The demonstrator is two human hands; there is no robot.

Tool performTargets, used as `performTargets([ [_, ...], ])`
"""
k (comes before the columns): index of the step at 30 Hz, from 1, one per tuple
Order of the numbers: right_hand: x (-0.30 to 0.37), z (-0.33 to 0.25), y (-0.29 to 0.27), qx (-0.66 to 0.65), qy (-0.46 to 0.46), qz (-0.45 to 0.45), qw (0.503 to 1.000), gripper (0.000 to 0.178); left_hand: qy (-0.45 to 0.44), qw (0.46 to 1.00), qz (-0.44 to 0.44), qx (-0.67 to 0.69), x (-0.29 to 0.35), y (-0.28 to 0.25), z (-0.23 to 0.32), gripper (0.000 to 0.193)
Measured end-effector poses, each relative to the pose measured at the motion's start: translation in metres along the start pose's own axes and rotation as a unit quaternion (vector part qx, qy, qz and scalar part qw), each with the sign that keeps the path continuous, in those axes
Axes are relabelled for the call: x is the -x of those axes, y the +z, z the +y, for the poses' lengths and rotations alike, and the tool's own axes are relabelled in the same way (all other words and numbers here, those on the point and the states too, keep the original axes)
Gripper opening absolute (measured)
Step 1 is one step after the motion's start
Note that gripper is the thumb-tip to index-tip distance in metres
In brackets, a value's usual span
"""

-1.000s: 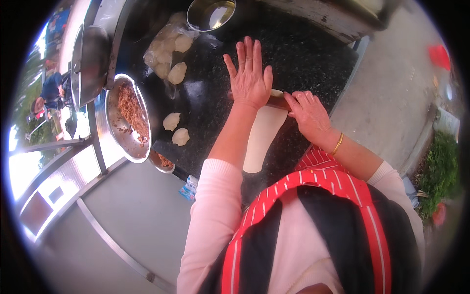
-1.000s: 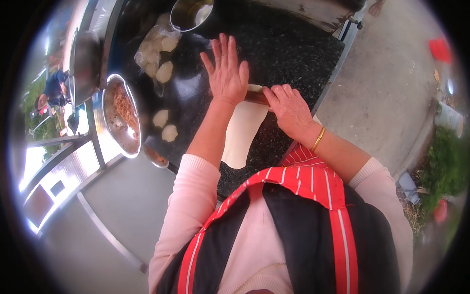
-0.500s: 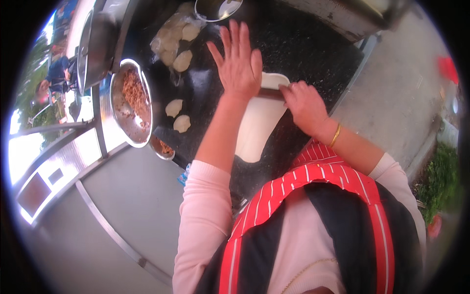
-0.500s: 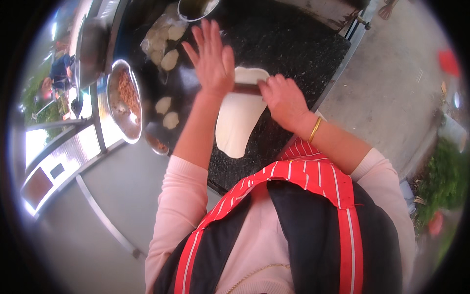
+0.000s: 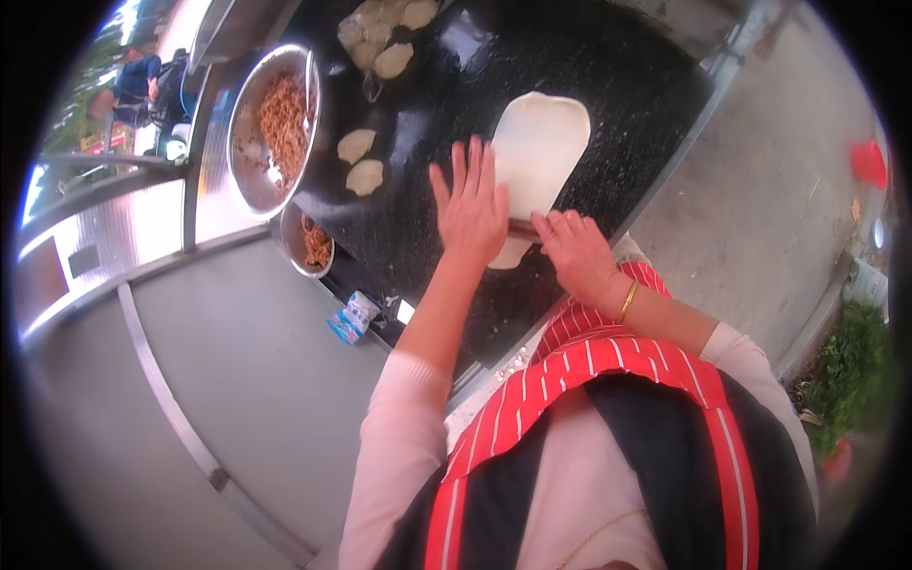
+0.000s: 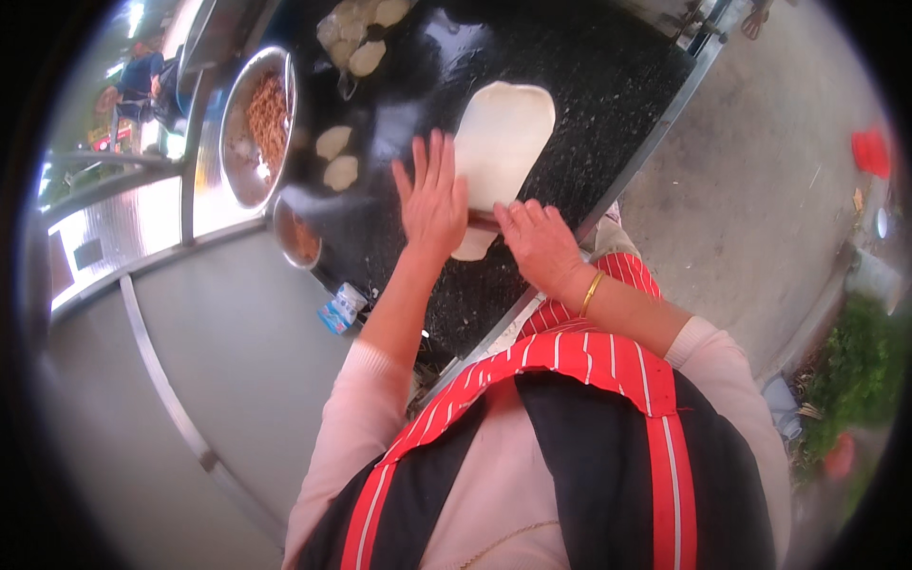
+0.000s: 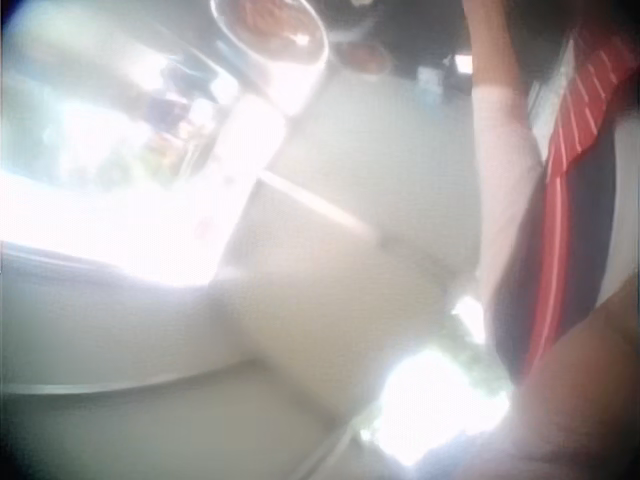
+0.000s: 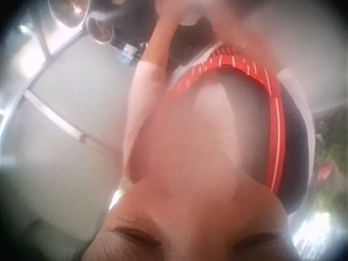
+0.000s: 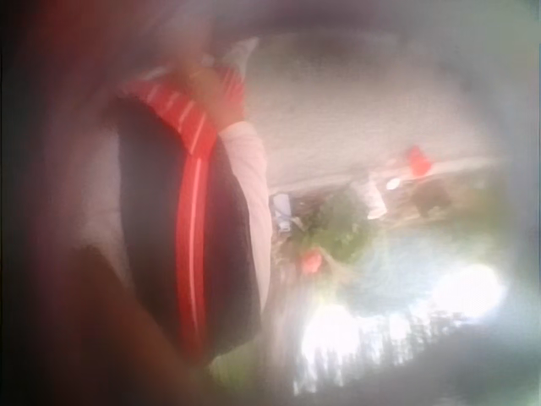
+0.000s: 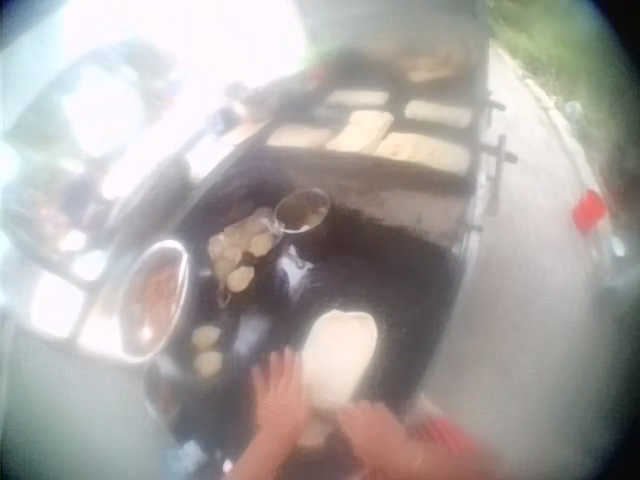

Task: The person prepares savory pastries by rolling dough into flat rectangles, spreading a meat filling, folding the dough, and placing the pastries on a griddle to cook. The person uses a rolling pin, spoon, and spatula to complete the task.

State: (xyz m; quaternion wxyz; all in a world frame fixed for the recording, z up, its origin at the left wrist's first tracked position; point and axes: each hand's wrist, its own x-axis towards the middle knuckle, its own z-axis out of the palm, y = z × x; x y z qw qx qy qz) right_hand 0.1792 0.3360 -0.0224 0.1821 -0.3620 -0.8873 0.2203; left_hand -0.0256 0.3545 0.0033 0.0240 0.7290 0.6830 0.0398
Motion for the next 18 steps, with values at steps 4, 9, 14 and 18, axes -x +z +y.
performTargets([
  [4, 0.019, -0.014, 0.006, 0.008, -0.030, 0.005, 1.000, 0.052, -0.026, 0.998, -0.031, -0.054, 0.042, 0.009, 0.005, 0.061],
  [9, 0.035, -0.041, 0.012, 0.036, -0.106, -0.034, 0.993, 0.055, -0.082, 0.993, -0.057, 0.058, 0.154, -0.014, 0.000, 0.064],
  [14, 0.022, -0.041, 0.016, -0.004, -0.203, -0.045, 0.978, 0.067, -0.263, 0.961, 0.031, 0.084, 0.221, -0.024, 0.016, 0.074],
  [18, -0.040, 0.022, -0.026, -0.029, -0.121, 0.020, 0.992, 0.062, -0.361, 0.893, 0.161, 0.213, 0.147, -0.006, 0.039, 0.073],
])
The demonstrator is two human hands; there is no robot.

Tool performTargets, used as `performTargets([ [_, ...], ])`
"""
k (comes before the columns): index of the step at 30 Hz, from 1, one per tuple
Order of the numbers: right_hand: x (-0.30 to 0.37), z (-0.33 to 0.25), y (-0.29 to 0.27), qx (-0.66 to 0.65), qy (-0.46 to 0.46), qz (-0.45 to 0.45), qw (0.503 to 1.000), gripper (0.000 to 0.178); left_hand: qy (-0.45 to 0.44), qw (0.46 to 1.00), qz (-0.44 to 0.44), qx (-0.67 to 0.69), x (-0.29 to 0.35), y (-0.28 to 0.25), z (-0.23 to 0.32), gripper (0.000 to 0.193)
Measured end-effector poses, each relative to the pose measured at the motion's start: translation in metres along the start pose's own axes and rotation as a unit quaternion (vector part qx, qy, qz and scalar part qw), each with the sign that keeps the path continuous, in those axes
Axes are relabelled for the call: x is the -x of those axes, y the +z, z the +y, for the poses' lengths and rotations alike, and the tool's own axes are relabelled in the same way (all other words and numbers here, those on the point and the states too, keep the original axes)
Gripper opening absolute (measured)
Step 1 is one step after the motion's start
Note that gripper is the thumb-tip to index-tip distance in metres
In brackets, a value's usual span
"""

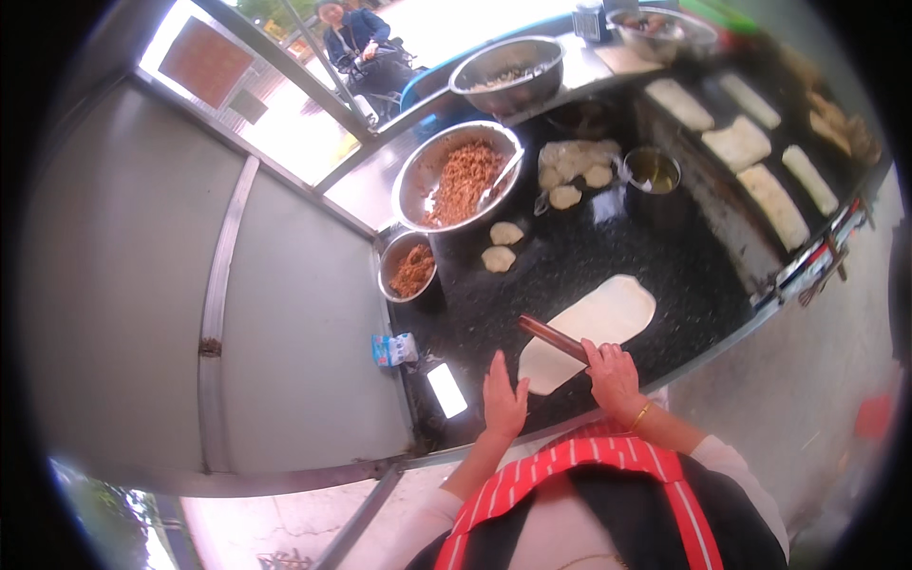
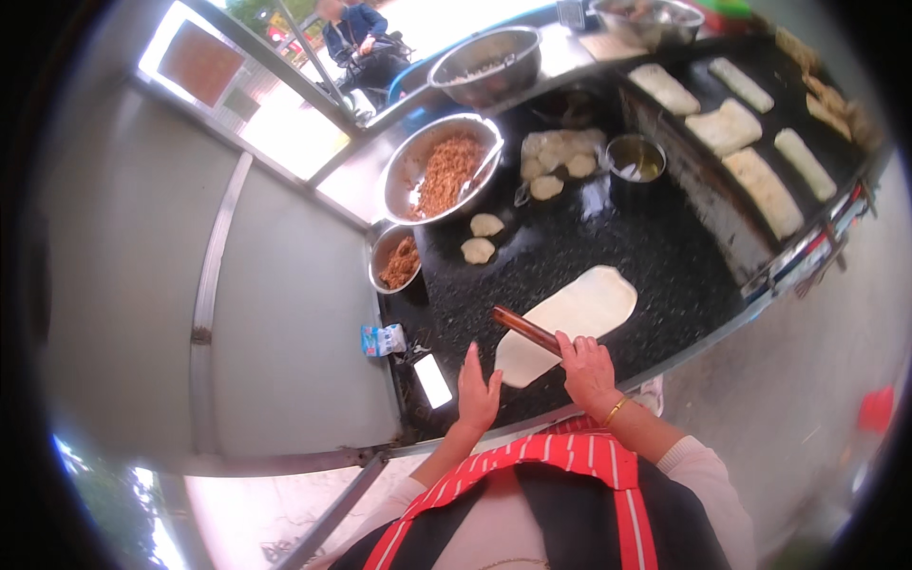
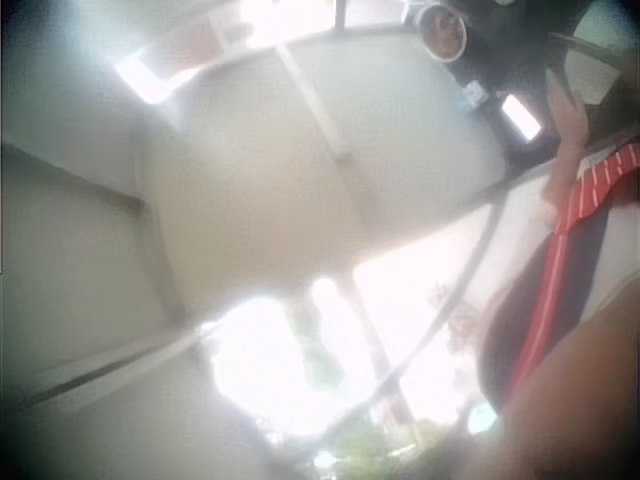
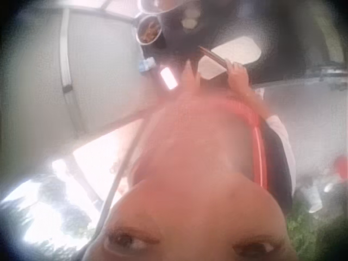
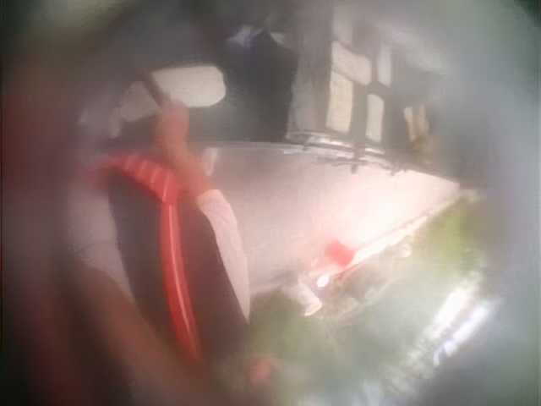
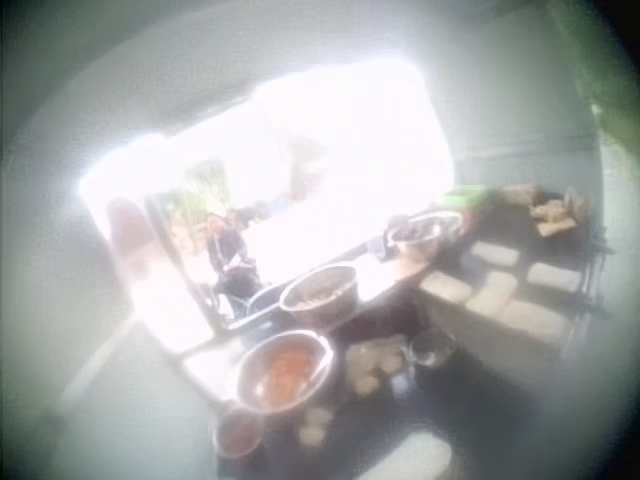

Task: The person prepares savory pastries by rolling dough into flat rectangles, spreading a meat filling, folding the dough, and placing the pastries on a griddle to cook. The person uses a rolling pin, spoon, and spatula to complete the task.

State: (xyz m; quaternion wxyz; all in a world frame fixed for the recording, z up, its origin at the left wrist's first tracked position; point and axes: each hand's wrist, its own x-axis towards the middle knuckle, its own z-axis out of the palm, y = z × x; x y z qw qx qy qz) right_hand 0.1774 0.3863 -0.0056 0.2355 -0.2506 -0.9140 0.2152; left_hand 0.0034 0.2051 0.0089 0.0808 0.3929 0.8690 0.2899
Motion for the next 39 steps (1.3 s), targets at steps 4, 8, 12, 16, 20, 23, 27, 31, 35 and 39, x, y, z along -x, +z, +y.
performTargets([
  [4, -0.022, 0.063, -0.030, 0.042, -0.016, -0.034, 0.998, 0.053, -0.165, 0.975, 0.140, 0.044, 0.026, 0.040, 0.003, 0.059],
  [8, -0.034, 0.125, -0.059, 0.071, 0.045, -0.054, 0.995, 0.055, -0.230, 0.964, 0.130, 0.045, 0.019, 0.048, 0.023, 0.058],
  [12, -0.036, 0.174, -0.059, 0.105, 0.065, -0.075, 0.990, 0.056, -0.159, 0.975, 0.158, 0.011, -0.014, 0.063, 0.073, 0.053],
  [16, -0.031, 0.173, -0.122, -0.043, -0.008, -0.018, 0.999, 0.041, -0.013, 0.993, 0.108, -0.045, -0.050, 0.072, 0.141, 0.048],
  [20, -0.041, 0.195, -0.277, -0.019, -0.054, 0.182, 0.982, 0.017, 0.146, 0.985, 0.090, -0.033, -0.104, 0.075, 0.216, 0.041],
  [23, -0.003, 0.305, -0.351, 0.182, 0.038, 0.219, 0.958, 0.017, 0.272, 0.959, 0.065, 0.044, -0.165, 0.090, 0.287, 0.036],
  [27, 0.032, 0.387, -0.417, 0.288, -0.002, 0.105, 0.952, 0.014, 0.325, 0.942, -0.017, 0.079, -0.218, 0.105, 0.387, 0.037],
  [31, 0.039, 0.456, -0.431, 0.213, -0.030, -0.138, 0.967, 0.015, 0.282, 0.955, -0.062, 0.068, -0.261, 0.132, 0.439, 0.041],
  [35, 0.023, 0.472, -0.446, 0.138, -0.051, -0.237, 0.960, 0.019, 0.235, 0.966, -0.105, 0.033, -0.297, 0.180, 0.467, 0.047],
  [39, -0.004, 0.498, -0.567, -0.098, -0.059, -0.036, 0.993, 0.021, 0.153, 0.974, -0.148, -0.075, -0.296, 0.188, 0.472, 0.059],
])
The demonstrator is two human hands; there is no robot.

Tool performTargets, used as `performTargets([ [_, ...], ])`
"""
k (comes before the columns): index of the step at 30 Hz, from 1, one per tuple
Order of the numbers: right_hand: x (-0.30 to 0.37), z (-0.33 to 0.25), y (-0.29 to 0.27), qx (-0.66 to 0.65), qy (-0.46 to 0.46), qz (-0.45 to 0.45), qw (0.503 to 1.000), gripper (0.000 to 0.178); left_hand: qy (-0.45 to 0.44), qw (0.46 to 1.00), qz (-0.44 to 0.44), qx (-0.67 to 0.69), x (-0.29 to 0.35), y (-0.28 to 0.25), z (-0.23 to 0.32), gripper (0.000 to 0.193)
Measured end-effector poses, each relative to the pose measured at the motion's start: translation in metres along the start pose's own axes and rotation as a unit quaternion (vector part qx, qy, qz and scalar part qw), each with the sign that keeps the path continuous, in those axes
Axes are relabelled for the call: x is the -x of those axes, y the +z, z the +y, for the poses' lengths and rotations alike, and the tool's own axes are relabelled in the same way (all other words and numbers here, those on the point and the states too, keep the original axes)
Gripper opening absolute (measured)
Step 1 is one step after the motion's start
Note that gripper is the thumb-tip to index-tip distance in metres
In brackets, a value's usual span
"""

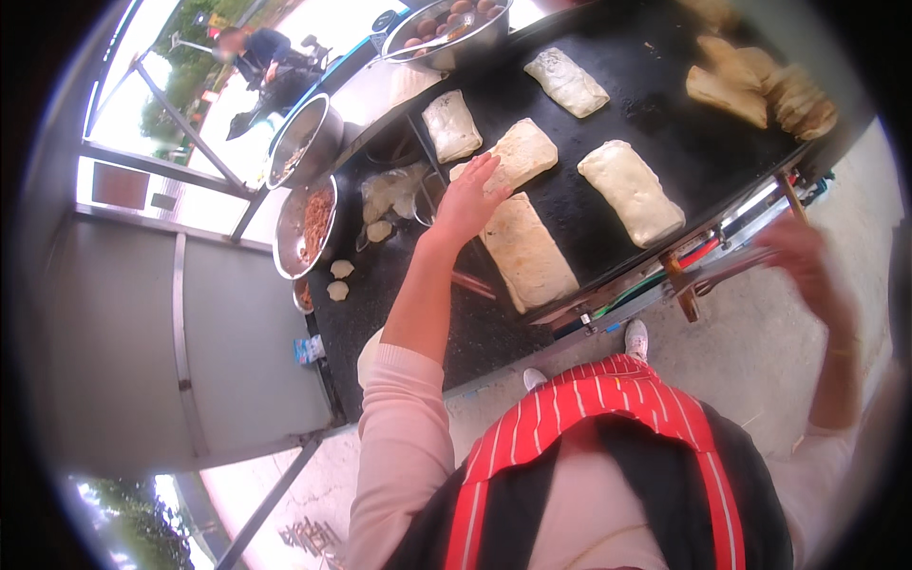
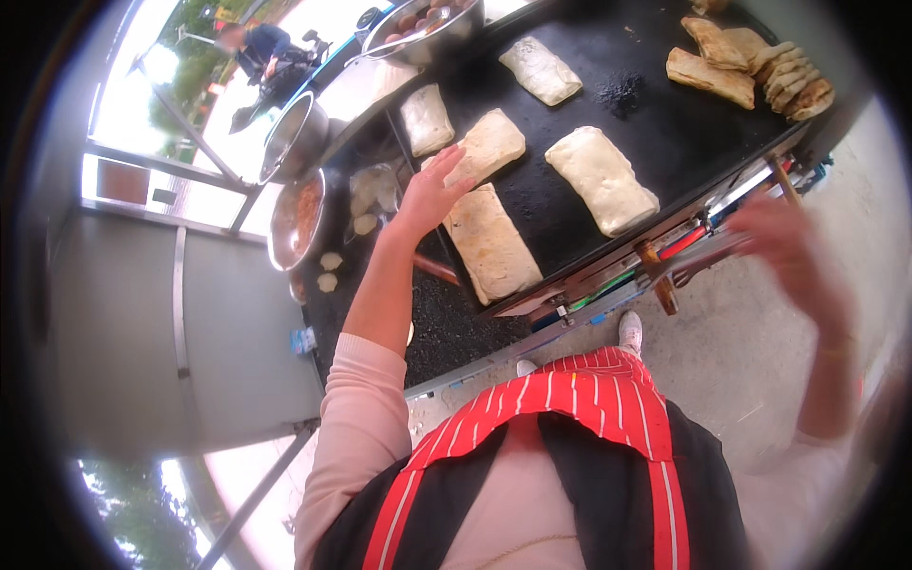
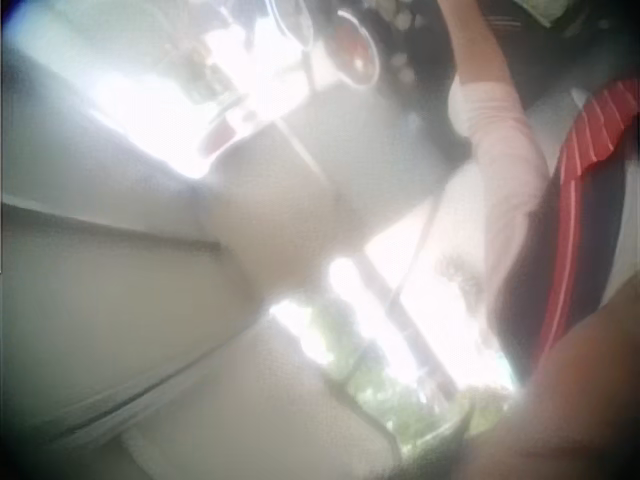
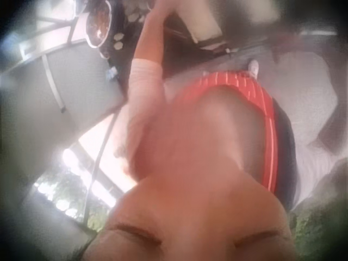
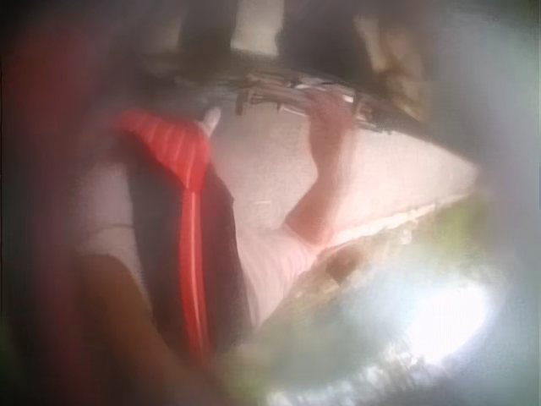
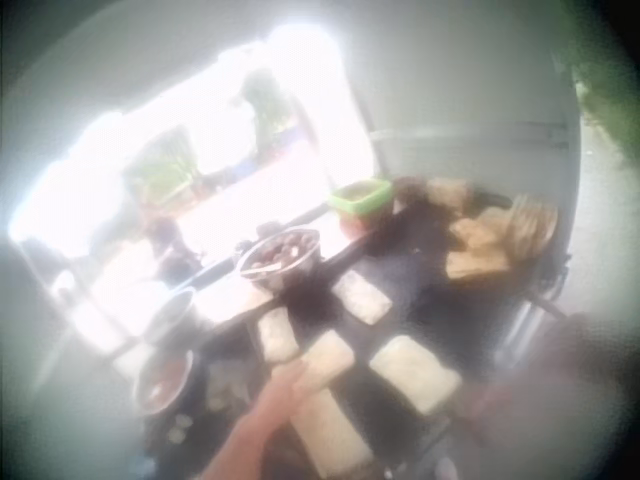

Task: The person prepares savory pastries by rolling dough into flat rectangles, spreading a meat filling, folding the dough, and placing the pastries on a griddle to cook. The person uses a rolling pin, spoon, and spatula to complete the task.

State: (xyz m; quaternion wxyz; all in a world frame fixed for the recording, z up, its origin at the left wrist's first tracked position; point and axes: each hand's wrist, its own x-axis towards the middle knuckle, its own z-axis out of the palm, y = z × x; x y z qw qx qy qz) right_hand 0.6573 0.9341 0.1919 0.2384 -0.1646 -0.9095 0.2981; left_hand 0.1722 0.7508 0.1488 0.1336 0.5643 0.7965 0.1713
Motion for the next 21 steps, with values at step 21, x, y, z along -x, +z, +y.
performTargets([
  [21, -0.208, 0.121, 0.072, 0.109, -0.033, -0.073, 0.991, 0.013, -0.093, 0.992, -0.035, -0.080, -0.028, 0.021, 0.038, 0.078],
])
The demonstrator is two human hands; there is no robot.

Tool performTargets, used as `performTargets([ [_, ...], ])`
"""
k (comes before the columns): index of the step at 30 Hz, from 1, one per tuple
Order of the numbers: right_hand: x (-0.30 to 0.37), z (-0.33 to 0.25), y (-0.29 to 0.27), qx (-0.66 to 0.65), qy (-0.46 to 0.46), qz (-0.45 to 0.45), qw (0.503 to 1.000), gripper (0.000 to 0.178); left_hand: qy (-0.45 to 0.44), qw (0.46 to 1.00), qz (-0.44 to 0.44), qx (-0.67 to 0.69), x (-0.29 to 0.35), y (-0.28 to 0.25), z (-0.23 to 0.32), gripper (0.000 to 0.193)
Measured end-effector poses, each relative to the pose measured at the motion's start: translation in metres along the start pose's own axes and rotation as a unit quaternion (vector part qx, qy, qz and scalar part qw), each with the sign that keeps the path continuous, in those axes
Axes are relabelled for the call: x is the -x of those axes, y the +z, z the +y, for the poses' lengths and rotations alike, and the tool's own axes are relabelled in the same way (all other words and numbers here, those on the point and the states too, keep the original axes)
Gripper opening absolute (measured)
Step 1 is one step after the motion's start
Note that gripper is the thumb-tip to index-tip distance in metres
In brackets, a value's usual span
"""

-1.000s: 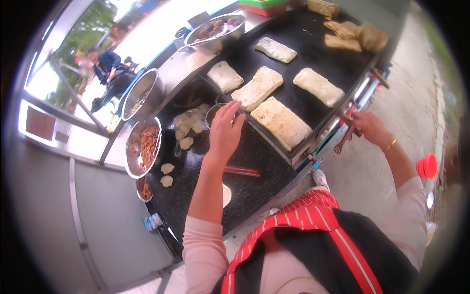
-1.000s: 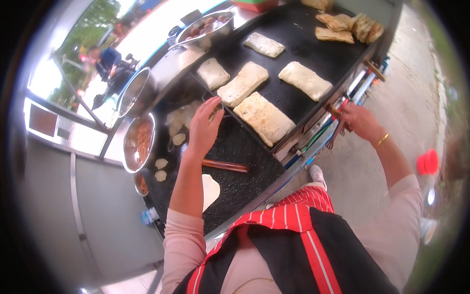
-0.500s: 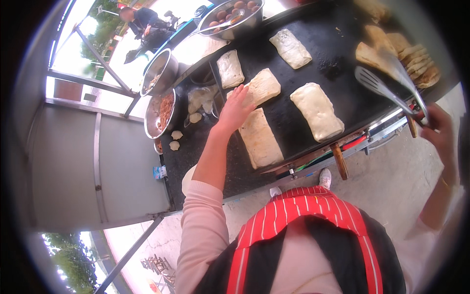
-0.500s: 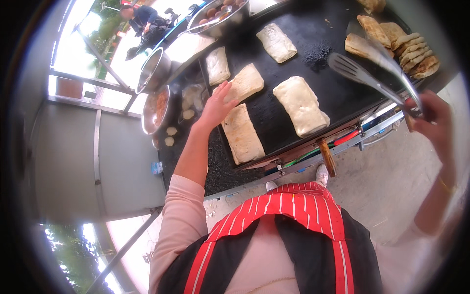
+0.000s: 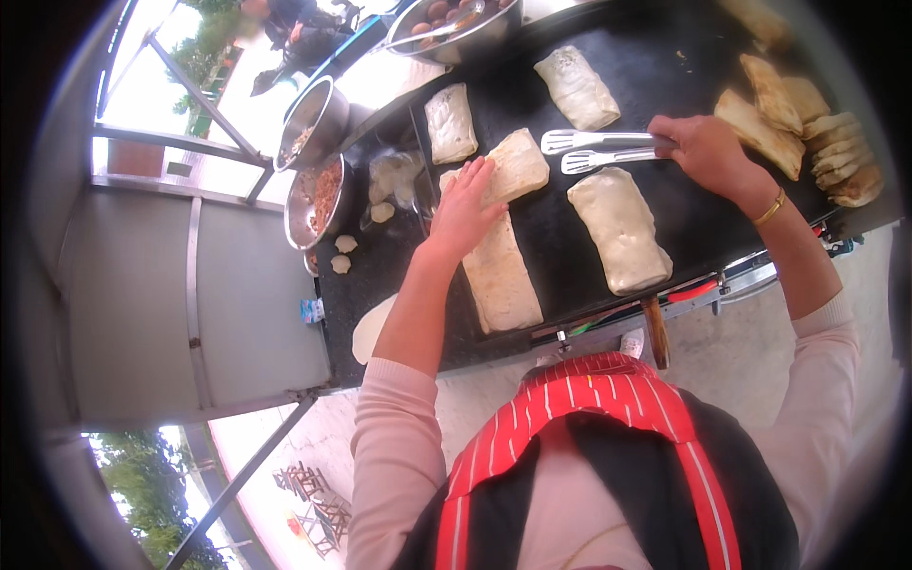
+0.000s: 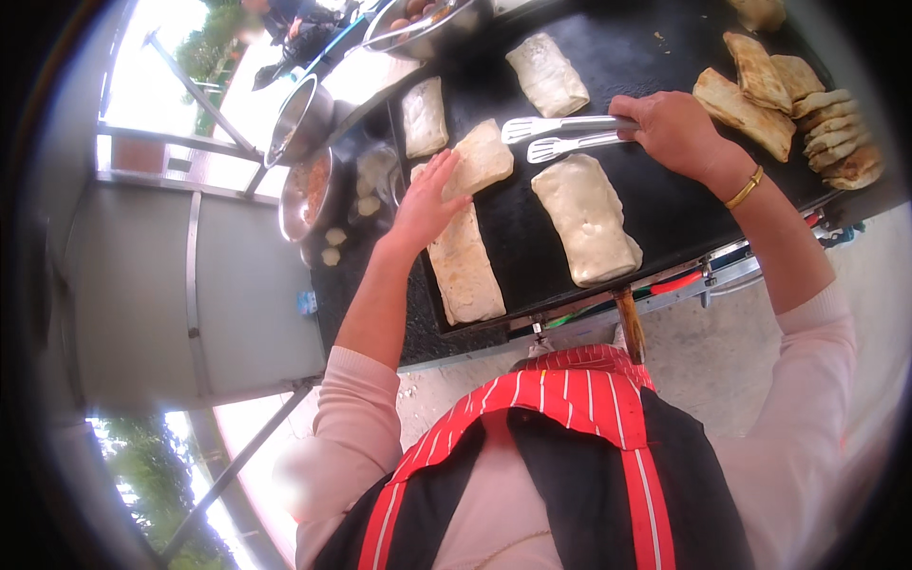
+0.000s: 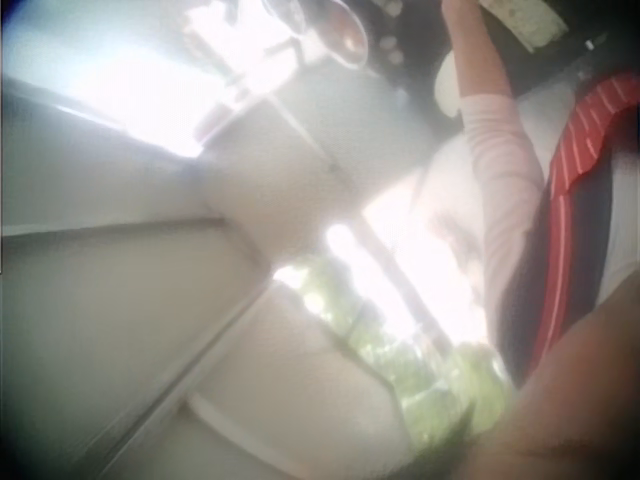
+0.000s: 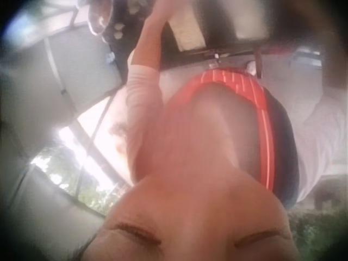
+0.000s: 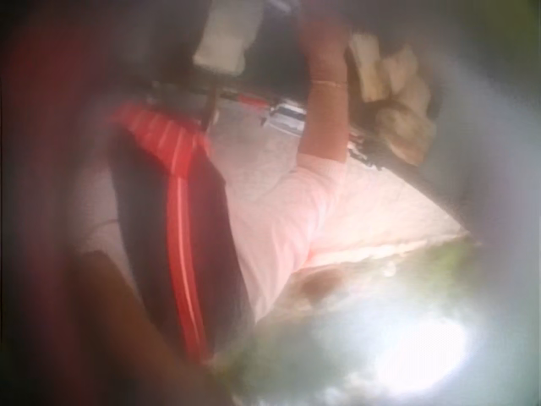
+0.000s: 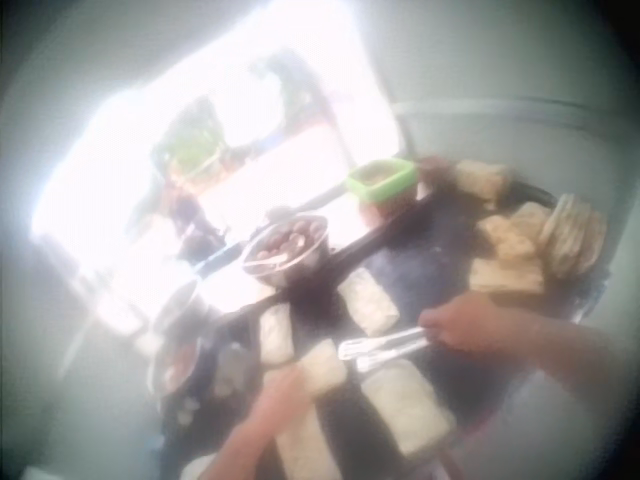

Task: The person prepares savory pastries by rolling dough into flat rectangles, spreading a meat filling, folding the dough, and placing the pastries on a griddle to cook. The person uses a rolling pin, spoon, and spatula to complete the task.

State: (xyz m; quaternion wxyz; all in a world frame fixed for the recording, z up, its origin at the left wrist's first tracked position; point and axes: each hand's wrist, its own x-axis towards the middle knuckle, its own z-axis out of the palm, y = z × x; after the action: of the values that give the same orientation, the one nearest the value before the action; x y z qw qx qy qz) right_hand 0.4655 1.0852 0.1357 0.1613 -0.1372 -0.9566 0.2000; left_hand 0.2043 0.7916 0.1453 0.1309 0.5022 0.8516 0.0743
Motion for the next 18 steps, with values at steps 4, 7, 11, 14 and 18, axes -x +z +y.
performTargets([
  [4, -0.013, -0.006, 0.024, -0.011, -0.079, 0.041, 0.996, 0.011, 0.001, 1.000, 0.004, -0.005, -0.005, 0.003, 0.003, 0.078],
  [7, -0.024, -0.017, 0.044, -0.047, -0.083, 0.057, 0.994, 0.012, -0.019, 1.000, 0.011, -0.015, -0.007, 0.005, 0.010, 0.084],
  [11, -0.041, -0.027, 0.043, -0.194, 0.074, -0.015, 0.978, 0.013, -0.011, 0.998, 0.050, -0.025, -0.016, -0.002, 0.014, 0.086],
  [14, -0.045, -0.026, 0.030, -0.333, 0.134, -0.050, 0.932, 0.015, -0.005, 0.997, 0.049, -0.064, -0.028, -0.007, 0.007, 0.079],
  [18, -0.033, -0.015, 0.009, -0.369, 0.177, -0.066, 0.910, 0.013, 0.000, 1.000, 0.009, -0.025, -0.058, -0.036, -0.009, 0.060],
])
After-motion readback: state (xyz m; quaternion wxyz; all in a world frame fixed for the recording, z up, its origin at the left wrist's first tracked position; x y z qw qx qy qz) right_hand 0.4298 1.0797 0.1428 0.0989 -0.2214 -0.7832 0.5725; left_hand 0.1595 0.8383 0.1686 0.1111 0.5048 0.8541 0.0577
